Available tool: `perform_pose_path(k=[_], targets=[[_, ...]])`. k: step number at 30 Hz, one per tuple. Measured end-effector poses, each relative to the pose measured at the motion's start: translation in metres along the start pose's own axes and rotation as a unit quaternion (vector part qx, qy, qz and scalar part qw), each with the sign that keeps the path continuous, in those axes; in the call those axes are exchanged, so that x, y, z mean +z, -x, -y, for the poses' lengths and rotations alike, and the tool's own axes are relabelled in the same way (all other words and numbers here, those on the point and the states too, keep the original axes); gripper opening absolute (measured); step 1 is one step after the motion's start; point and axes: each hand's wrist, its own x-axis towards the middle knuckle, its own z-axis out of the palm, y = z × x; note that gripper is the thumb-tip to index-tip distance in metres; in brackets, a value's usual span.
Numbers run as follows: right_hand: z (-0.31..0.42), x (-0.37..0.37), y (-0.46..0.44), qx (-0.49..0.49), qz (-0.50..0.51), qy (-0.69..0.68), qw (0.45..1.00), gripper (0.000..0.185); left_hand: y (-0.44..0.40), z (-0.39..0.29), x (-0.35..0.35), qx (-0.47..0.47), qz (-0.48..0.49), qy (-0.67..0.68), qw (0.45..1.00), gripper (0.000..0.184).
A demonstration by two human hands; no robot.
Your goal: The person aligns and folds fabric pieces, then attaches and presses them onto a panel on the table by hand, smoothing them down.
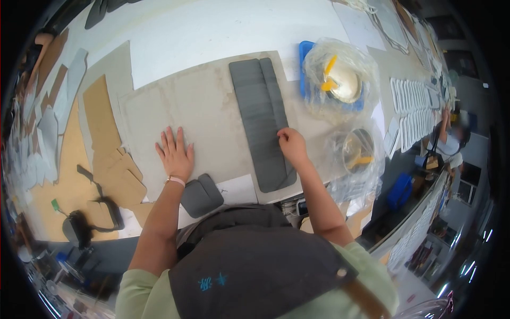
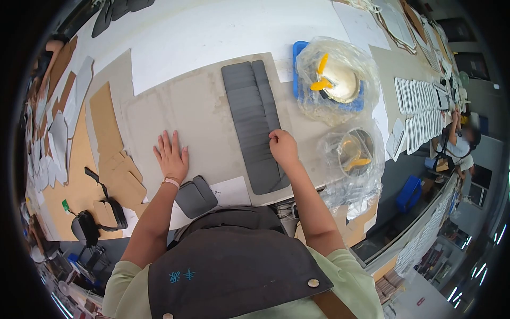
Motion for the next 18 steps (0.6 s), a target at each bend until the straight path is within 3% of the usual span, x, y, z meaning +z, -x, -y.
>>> perform_pose_path(k=[7,18], targets=[[0.006,0.002,-0.004,0.001,-0.001,0.016,1.0,0.007,-0.001,-0.001,-0.002,0.001,0.004,-0.006,1.0,0.058],[0.016,0.005,-0.01,-0.06,-0.026,0.151,0.986,0.016,-0.001,-0.002,-0.005,-0.001,0.005,-0.003,1.0,0.057]])
